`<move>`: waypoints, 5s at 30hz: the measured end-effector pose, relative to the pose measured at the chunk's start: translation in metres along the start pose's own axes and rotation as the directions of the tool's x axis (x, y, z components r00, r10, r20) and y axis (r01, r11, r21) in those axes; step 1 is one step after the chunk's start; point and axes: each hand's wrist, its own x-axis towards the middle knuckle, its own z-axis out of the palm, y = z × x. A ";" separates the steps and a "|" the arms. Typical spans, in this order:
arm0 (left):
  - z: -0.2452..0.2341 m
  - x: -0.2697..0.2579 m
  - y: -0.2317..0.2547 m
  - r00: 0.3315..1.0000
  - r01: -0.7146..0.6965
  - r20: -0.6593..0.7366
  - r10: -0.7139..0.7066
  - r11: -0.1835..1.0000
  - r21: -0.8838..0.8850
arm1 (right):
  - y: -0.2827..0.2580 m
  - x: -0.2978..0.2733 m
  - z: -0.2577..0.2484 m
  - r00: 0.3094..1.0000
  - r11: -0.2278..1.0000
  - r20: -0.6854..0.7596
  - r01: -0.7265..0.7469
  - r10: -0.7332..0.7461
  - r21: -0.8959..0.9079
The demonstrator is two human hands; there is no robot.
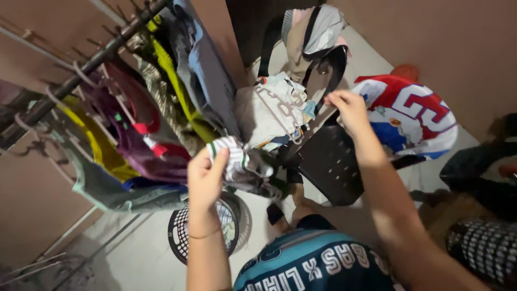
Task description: The person picks up various garments from a pile, places them on hangers, and hangs them on a clothes rack. The items include a white and red top, a purple top, a blue and yellow top, a light green top, a green jersey, and a blue and red jersey.
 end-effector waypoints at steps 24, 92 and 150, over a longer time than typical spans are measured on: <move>0.002 0.073 -0.123 0.829 0.185 -0.500 -0.250 0.967 -0.176 | 0.318 0.094 0.083 0.921 0.886 -0.129 -0.389 0.367 -0.252; 0.015 -0.122 0.042 0.865 -0.150 -0.163 0.475 0.555 0.818 | -0.106 -0.131 0.099 0.744 0.751 0.322 0.647 -0.586 -0.128; -0.105 -0.191 0.072 0.866 -0.326 -0.342 0.365 0.930 0.169 | -0.163 -0.136 0.079 0.504 0.532 0.668 0.826 -0.547 -0.188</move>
